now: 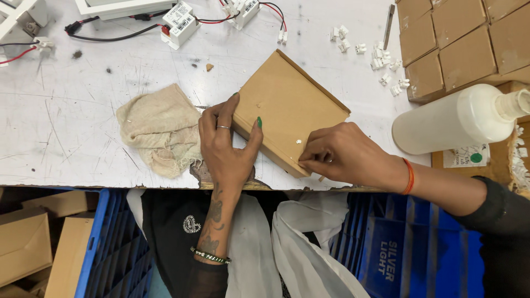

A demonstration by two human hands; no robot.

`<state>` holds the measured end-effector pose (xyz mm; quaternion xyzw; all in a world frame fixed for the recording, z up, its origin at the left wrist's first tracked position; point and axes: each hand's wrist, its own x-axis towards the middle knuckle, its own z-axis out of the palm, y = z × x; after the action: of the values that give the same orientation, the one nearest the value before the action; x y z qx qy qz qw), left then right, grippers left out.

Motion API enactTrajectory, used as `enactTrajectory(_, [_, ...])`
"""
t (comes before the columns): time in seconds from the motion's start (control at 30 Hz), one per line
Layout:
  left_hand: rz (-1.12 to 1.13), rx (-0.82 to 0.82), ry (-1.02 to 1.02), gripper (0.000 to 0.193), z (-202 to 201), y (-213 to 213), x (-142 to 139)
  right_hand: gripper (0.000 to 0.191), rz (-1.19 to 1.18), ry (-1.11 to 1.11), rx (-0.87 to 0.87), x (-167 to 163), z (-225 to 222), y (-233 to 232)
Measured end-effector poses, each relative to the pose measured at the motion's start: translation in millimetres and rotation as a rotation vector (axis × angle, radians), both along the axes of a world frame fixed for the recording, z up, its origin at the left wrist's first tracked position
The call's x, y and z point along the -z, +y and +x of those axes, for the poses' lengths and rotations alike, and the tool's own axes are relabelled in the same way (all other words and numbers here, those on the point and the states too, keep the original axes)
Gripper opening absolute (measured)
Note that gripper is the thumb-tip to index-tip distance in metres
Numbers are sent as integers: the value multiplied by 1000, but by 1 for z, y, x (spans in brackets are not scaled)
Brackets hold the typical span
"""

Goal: The person seals a small cardboard box by applying white adhesive dots to the flaps and pressing them together. They use a metal tool to smooth the edges and ensure the seal is secure.

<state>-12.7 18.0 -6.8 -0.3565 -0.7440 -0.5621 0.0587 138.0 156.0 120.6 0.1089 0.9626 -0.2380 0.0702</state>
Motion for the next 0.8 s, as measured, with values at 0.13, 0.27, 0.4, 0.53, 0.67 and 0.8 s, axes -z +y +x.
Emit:
enactTrajectory(0.13, [-3,-1,-1,56,0,0,2,8,-17,-46,34,-1,-5,-3])
enactTrajectory(0.27, [-8,-3,-6,57,1,-1,3,11,-10,-146,117,1,-12,-6])
enactTrajectory(0.4, [11,1,0,56,0,-1,1,9,-121,-135,188,-2,-14,-2])
enactTrajectory(0.53, [10,-1,-4,56,0,-1,1,11,-195,-117,217,-3,-10,4])
enactTrajectory(0.67, [5,-2,-12,56,0,-1,2,12,-185,-113,222,-1,-8,3])
enactTrajectory(0.8, [14,-3,-15,56,0,0,2,11,-166,-147,271,-5,-9,-3])
